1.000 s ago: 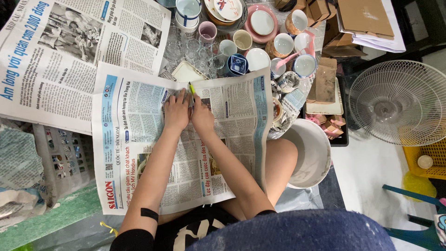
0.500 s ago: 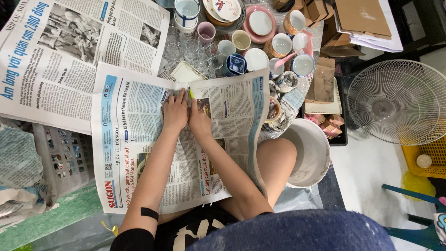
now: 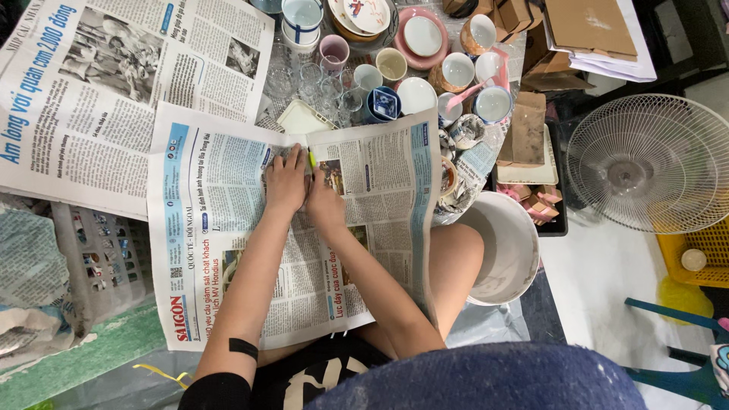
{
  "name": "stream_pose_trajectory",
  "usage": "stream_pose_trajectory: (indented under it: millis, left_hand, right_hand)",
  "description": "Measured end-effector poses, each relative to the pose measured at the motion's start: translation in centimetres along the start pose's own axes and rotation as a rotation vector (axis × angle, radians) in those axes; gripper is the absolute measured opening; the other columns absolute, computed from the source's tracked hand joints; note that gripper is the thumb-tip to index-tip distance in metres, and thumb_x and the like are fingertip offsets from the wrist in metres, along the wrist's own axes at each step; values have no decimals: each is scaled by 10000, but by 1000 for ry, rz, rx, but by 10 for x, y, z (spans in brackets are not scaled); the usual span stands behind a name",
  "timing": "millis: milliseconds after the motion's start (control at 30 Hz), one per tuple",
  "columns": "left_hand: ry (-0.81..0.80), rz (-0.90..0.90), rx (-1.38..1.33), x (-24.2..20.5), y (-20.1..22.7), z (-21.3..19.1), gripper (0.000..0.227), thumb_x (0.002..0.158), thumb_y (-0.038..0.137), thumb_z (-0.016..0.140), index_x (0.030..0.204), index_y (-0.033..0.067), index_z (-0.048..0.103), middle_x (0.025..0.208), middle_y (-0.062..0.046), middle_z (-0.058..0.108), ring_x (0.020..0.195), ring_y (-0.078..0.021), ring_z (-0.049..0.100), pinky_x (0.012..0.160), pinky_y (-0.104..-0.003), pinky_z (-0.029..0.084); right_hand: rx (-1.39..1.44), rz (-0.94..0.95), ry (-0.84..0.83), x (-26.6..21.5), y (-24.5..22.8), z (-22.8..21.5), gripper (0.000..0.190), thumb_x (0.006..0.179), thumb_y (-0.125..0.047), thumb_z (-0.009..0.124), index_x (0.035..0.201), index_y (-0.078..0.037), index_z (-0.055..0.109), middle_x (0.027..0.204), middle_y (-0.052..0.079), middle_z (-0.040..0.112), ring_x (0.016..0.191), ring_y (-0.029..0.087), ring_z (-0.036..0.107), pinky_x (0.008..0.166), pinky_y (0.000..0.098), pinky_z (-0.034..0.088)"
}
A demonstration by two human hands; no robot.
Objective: The person sits on a green plastic stool and wraps small ceramic bowls with newspaper. They use a green plastic tool to smooth the paper and apply clear tape to secure the wrapping. The wrapped items are placed on a tray on the table.
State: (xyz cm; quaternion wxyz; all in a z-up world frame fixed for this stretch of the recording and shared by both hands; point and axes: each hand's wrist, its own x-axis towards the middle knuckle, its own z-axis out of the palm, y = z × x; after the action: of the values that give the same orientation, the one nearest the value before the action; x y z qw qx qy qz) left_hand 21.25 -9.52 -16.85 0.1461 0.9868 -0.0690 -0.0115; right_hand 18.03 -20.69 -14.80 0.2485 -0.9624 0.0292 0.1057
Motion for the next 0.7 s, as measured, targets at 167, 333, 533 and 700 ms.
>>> stream_pose_trajectory:
  millis: [167, 333, 533, 700]
  left_hand:
    - [-20, 1, -5, 4, 0, -1, 644, 912, 262, 655, 1499, 60, 486, 1637, -59, 345, 1238, -381, 464, 1007, -529, 424]
    - [15, 15, -10, 0, 0, 0, 636, 918, 262, 671, 1512, 114, 501, 1635, -62, 365, 1244, -375, 469, 994, -528, 434]
    - [25, 12, -15, 1, 1, -5, 622, 909, 269, 672, 1499, 149, 517, 1623, -64, 379, 1206, -361, 485, 973, -523, 446]
    - [37, 10, -17, 0, 1, -4, 639, 895, 269, 675, 1504, 152, 520, 1614, -57, 391, 1193, -352, 492, 959, -519, 452]
  right_hand:
    - [223, -128, 192, 5, 14, -10, 477, 1039, -206, 458, 1485, -70, 359, 1020, 285, 719, 869, 470, 713, 716, 555, 554]
    - [246, -62, 125, 21, 20, -18, 433, 1042, -201, 490, 1468, -146, 431, 992, 268, 727, 874, 477, 705, 741, 573, 545]
    - [61, -132, 170, 26, 12, -26, 419, 1037, -247, 517, 1450, -200, 466, 847, 216, 734, 771, 455, 709, 688, 588, 541]
    - [59, -99, 156, 31, 10, -16, 440, 1021, -260, 508, 1456, -210, 468, 811, 232, 726, 749, 460, 707, 680, 586, 545]
